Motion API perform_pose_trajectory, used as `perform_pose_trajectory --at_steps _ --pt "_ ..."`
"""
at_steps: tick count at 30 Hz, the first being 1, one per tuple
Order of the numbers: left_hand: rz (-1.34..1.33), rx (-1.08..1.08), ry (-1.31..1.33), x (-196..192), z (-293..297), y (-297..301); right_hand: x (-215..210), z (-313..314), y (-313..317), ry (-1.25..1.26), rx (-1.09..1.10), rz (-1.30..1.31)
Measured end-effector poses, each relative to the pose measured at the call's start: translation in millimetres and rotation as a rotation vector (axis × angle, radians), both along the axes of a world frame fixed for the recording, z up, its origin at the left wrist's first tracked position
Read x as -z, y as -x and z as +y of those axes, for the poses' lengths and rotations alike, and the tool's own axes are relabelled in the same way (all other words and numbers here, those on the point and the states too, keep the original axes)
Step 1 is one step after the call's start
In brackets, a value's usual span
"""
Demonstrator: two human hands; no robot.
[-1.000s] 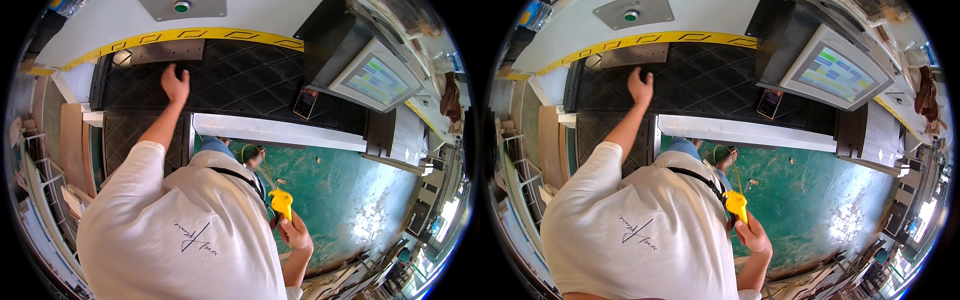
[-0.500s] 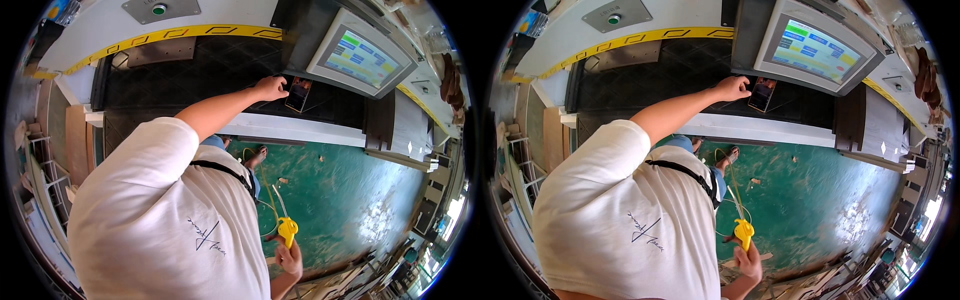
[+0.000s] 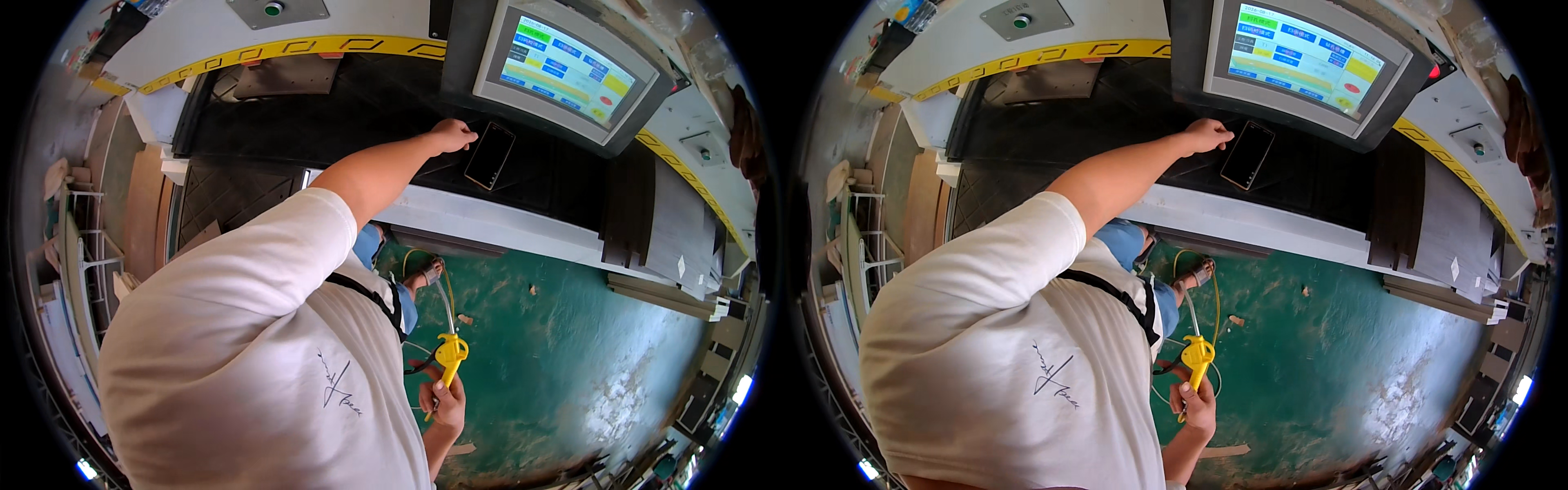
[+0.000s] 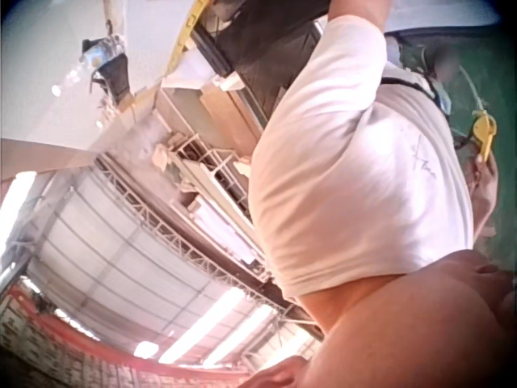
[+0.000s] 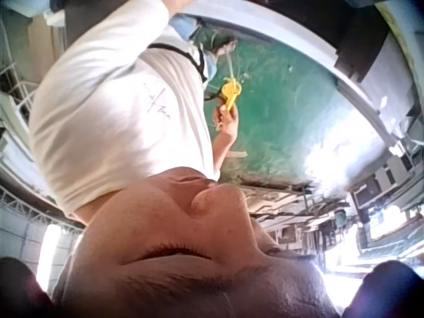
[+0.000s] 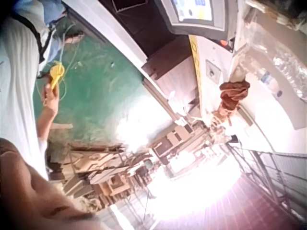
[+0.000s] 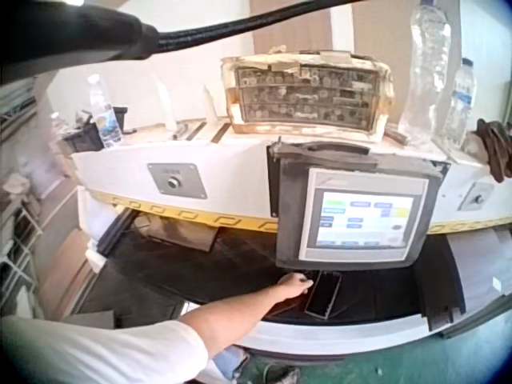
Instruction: The person scans a rectangular grey material with a yellow handheld scanner, then uses a small metal tool to scrape the surface. The person repeats this process on multiple similar materials, occasionally interacting with a nearby control screen.
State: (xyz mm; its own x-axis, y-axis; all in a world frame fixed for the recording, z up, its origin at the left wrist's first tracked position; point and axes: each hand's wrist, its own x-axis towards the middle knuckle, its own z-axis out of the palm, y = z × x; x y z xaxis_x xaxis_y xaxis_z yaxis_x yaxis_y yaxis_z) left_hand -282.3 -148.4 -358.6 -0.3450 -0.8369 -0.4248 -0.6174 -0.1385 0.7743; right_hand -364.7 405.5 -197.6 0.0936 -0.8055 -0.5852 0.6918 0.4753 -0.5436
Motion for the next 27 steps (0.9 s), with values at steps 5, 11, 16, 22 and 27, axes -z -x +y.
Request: perform_pose_trajectory --at_steps 5,11,16,22,27 --pt "0.164 0.076 -0.122 1.0 -6.2 -9.8 14.7 -13.4 3.5 0.070 0.103 0.063" --pt "0.277 0.113 -0.231 -6.5 -9.9 -17.6 28.2 -26.7 -23.0 -0.011 0.276 0.152" --pt "0.372 0.093 -0.289 -12.0 -12.1 -33.7 21.7 -36.3 -34.6 -0.072 0.376 0.244" --pt "0.370 0.408 -0.376 -89.6 54.9 -70.7 9.5 -58.6 -40.6 -0.085 0.187 0.241" --pt "0.198 0.726 -0.122 -113.7 106.9 -148.4 5.7 -89.0 -22.9 -0.040 -0.130 0.308"
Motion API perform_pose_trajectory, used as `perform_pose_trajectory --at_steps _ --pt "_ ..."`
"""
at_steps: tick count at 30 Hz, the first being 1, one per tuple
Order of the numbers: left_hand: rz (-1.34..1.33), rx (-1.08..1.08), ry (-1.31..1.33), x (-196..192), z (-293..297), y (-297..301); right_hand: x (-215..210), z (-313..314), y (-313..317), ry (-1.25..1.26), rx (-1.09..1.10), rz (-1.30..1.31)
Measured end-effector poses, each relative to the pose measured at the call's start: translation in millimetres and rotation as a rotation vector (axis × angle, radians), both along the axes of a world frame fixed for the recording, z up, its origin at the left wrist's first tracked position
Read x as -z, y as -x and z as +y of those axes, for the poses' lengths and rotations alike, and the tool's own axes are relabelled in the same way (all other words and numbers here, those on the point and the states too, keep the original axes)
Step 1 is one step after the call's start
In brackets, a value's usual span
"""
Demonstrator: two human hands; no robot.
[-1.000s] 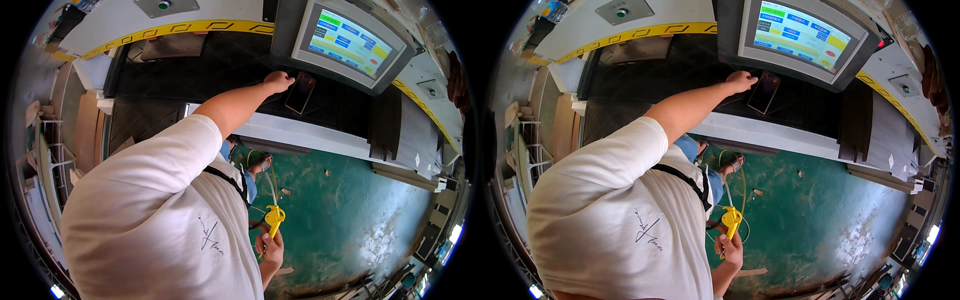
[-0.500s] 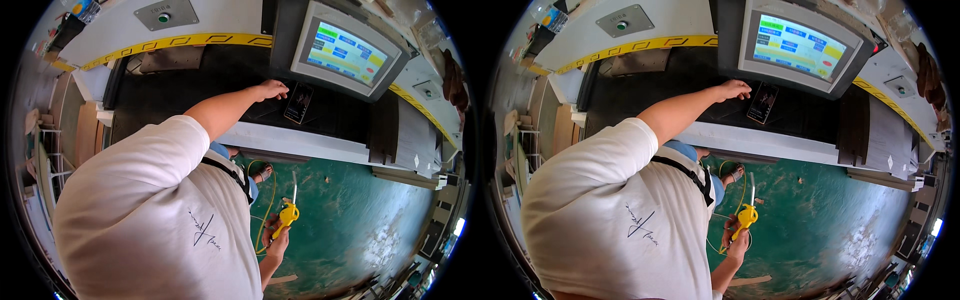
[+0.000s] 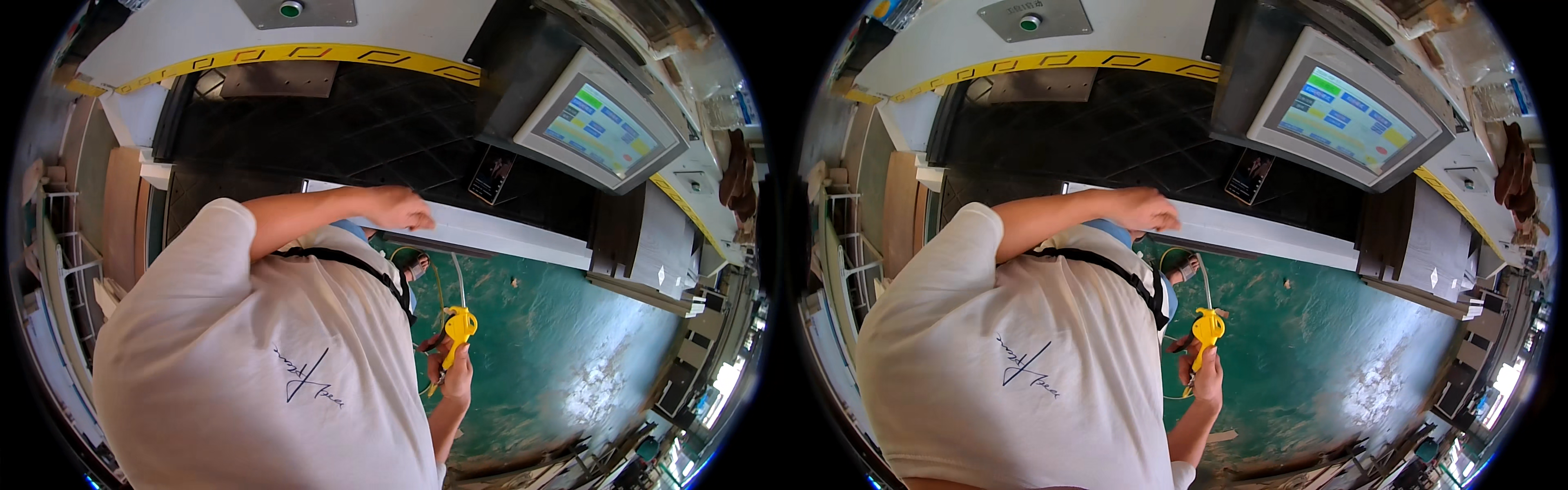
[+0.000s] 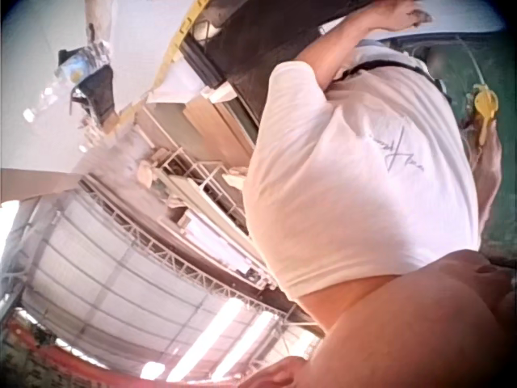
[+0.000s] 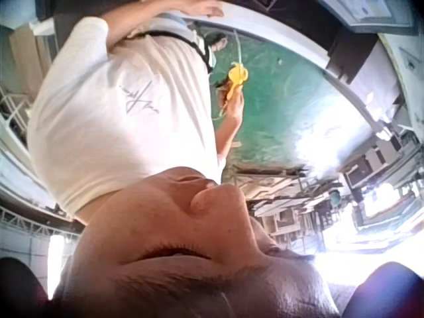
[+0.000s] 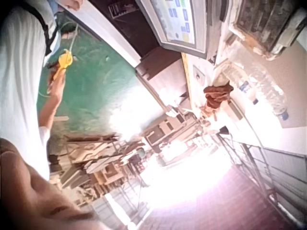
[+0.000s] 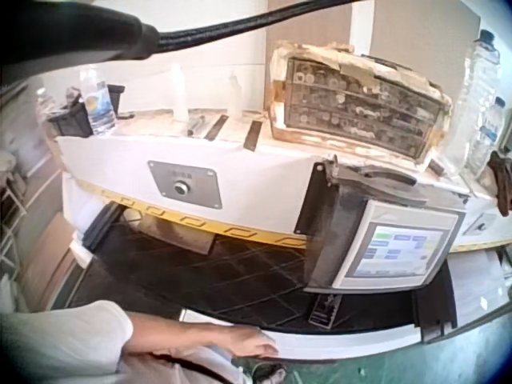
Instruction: The person scans a rectangular grey material with a yellow handheld scanner, then uses a small metal tool to scrape the surface. The person repeats this process on multiple similar materials, occasionally interacting with a nearby control screen.
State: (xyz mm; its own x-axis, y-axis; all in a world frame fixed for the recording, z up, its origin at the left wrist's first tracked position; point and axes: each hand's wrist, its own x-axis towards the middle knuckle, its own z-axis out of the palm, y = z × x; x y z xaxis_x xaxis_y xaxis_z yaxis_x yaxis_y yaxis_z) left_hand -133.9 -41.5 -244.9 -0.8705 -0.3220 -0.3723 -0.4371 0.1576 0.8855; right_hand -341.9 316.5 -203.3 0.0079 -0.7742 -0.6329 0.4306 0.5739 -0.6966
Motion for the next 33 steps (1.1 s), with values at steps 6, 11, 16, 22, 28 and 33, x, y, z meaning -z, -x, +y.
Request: perform_pose_trajectory --at_steps 6,11,16,22,28,33 --pt "0.004 0.042 0.059 -27.8 23.4 -59.6 -19.6 -35.8 8.4 -0.065 -0.285 0.111" --pt "-0.011 0.000 -0.105 -28.2 19.1 -82.8 -23.7 -50.5 4.8 -0.044 -0.415 0.114" --pt "-0.001 0.022 -0.231 -42.1 18.1 -84.6 -11.4 -42.1 4.6 0.003 -0.405 0.051" --pt "0.074 -0.081 -0.261 -71.3 18.2 -81.8 -20.2 -54.2 6.9 -0.030 -0.426 0.070" --pt "-0.036 -0.079 -0.248 -77.3 9.5 -85.3 -21.7 -60.0 13.6 -0.038 -0.477 0.029" --pt "0.005 -0.106 -0.311 -78.0 11.7 -87.2 -20.0 -58.8 11.5 0.009 -0.388 0.033"
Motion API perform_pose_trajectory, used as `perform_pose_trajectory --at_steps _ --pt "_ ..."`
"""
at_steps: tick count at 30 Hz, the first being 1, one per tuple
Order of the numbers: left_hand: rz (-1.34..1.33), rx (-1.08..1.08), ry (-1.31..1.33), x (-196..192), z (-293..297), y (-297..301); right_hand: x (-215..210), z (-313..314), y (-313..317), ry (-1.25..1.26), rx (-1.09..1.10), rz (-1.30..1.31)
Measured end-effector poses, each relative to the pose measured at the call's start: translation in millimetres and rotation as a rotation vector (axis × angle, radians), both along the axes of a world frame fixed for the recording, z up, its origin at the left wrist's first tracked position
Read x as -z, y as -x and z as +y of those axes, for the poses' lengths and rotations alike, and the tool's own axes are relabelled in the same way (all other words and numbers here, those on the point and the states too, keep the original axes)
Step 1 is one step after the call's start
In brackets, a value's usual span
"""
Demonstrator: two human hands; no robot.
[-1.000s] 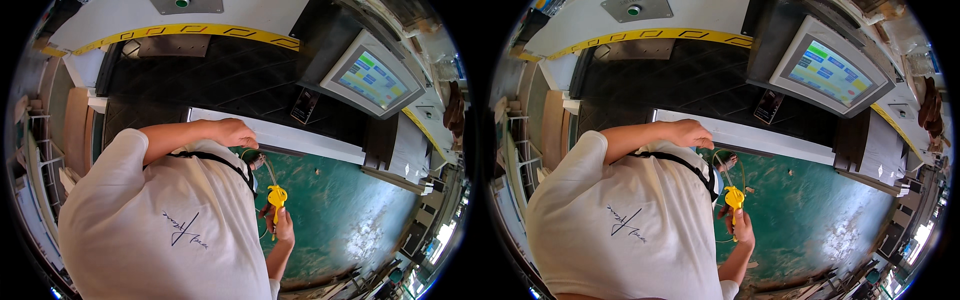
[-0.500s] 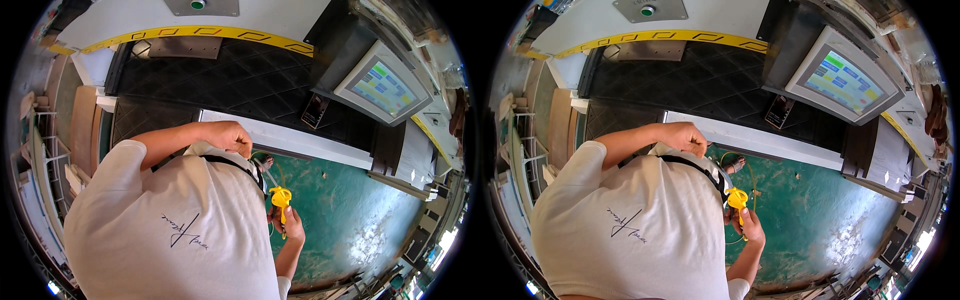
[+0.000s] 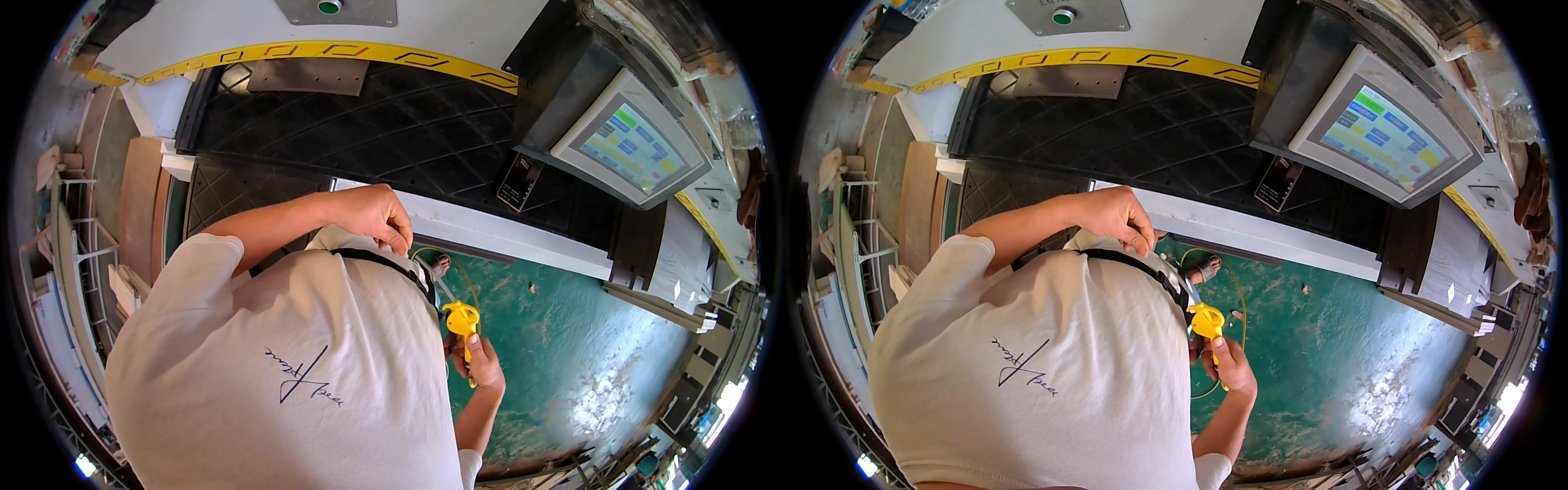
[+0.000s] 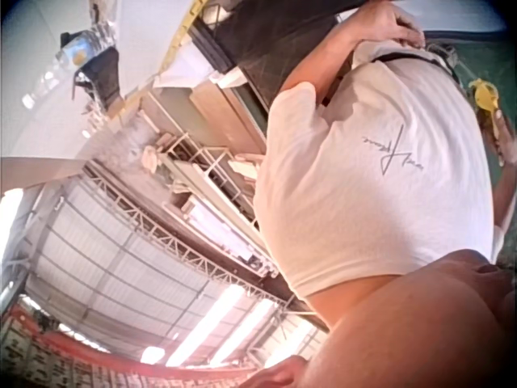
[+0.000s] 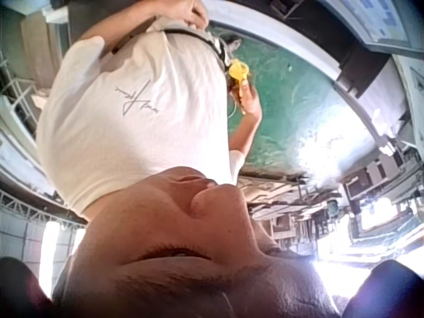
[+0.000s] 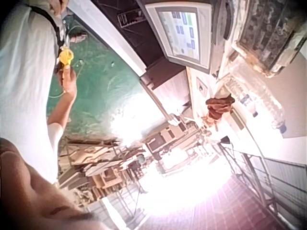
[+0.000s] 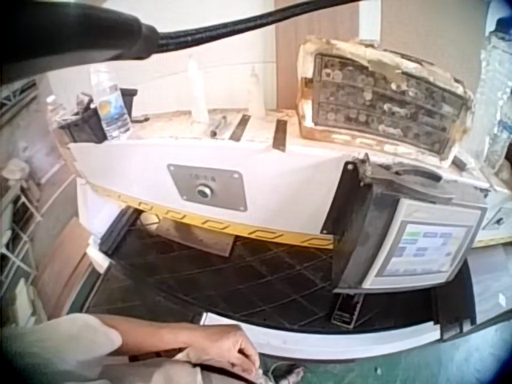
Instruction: The person scans a rectangular grey material with a yellow handheld scanner, then uses a small metal tool to scrape the surface. The person repeats this process on multiple similar materials, occasionally interacting with a nearby control screen.
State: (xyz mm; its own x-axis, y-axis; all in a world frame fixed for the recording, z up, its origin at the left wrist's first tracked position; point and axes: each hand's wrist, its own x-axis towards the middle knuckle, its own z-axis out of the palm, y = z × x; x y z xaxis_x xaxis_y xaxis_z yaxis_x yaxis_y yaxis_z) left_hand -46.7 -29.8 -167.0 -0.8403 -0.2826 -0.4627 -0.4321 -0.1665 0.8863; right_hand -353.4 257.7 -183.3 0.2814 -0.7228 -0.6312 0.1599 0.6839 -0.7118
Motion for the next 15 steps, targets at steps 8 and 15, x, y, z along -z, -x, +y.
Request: perform_pose_trajectory --at_steps 8,15 --pt "0.081 -0.007 0.163 -2.0 -0.6 -2.9 -0.1 -4.9 7.9 -0.051 -0.075 -0.020" --pt "0.074 0.040 0.201 0.0 -0.8 -9.4 -4.0 -8.5 -0.5 -0.037 -0.026 0.046"
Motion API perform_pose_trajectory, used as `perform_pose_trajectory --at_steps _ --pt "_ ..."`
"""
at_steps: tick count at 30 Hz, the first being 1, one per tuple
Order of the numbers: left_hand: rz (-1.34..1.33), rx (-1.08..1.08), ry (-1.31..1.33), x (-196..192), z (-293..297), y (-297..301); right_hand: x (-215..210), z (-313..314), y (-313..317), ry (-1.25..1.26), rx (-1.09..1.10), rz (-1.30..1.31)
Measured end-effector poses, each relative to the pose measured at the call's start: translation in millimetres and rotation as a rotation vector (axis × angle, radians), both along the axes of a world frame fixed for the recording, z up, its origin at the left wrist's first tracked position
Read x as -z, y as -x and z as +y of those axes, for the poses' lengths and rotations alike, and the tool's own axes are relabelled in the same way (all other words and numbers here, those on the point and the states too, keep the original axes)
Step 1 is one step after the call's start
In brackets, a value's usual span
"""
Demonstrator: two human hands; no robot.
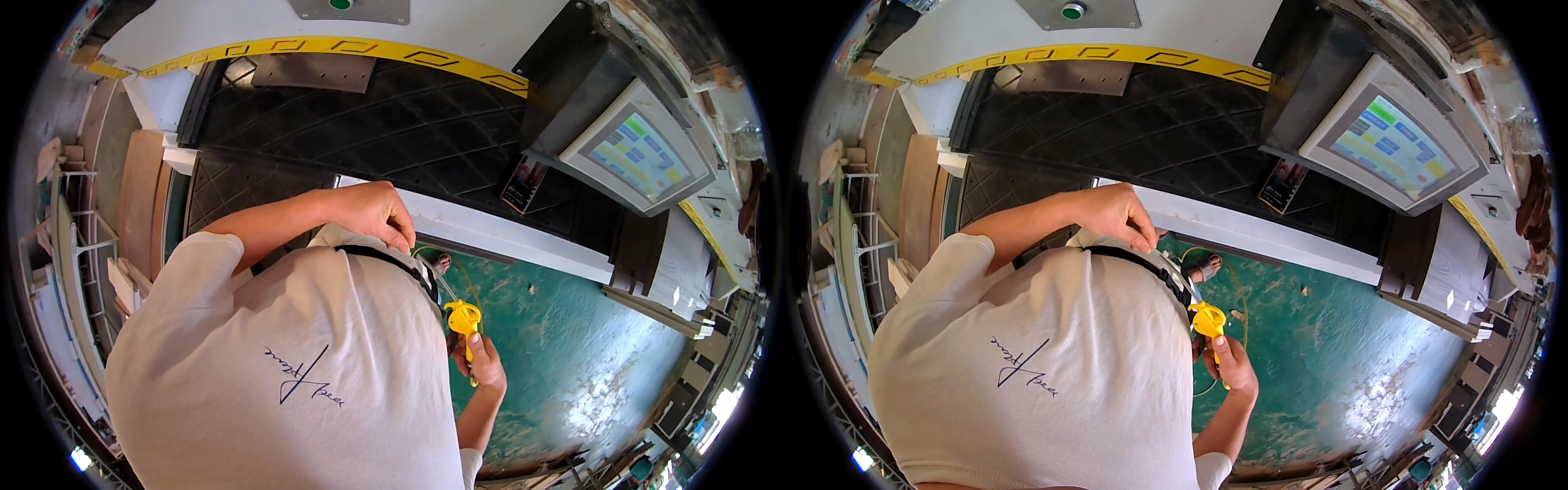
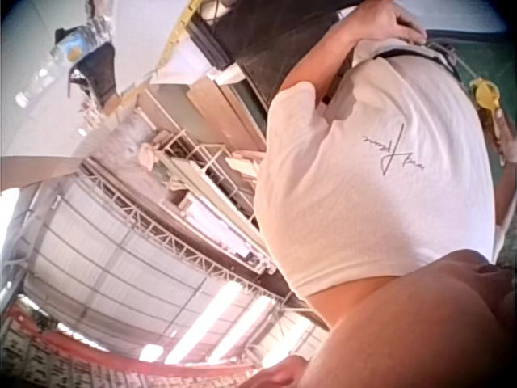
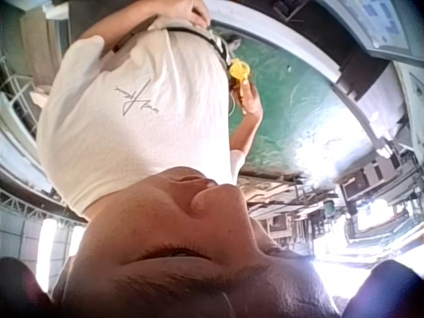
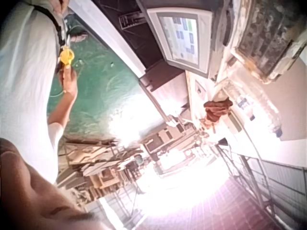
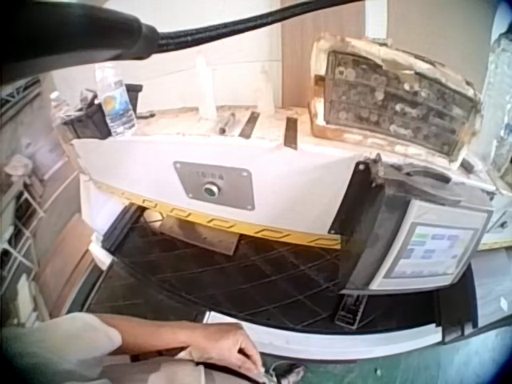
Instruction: The person scans a rectangular grey material with a yellow handheld scanner, then uses a small metal tool to scrape the surface. The person repeats this process on multiple similar materials, occasionally interacting with a nearby control screen.
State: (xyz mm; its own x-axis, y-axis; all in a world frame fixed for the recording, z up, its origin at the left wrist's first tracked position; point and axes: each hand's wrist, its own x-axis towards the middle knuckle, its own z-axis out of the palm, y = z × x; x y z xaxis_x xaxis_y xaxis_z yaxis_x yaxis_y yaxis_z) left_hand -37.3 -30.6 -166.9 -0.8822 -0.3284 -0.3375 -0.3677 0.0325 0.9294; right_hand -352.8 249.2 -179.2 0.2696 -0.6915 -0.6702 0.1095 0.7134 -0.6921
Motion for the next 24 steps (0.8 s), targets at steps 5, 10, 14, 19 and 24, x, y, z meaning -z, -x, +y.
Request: perform_pose_trajectory --at_steps 5,10,14,19,24 --pt "-0.004 -0.033 -0.032 0.3 -1.4 -3.7 -0.1 -1.4 2.4 -0.009 -0.041 -0.037" --pt "0.019 -0.060 -0.033 -1.5 -1.8 -5.1 3.3 1.2 5.7 -0.003 -0.039 -0.023" --pt "-0.054 -0.042 0.029 -2.4 -6.7 -7.8 5.8 2.1 7.3 0.004 -0.051 -0.055" --pt "-0.081 -0.018 0.056 -0.8 -7.2 -11.1 7.2 5.1 2.6 0.007 -0.025 -0.040" --pt "-0.053 -0.030 0.105 5.6 -6.9 -12.8 8.1 11.2 2.1 -0.015 -0.004 -0.038"
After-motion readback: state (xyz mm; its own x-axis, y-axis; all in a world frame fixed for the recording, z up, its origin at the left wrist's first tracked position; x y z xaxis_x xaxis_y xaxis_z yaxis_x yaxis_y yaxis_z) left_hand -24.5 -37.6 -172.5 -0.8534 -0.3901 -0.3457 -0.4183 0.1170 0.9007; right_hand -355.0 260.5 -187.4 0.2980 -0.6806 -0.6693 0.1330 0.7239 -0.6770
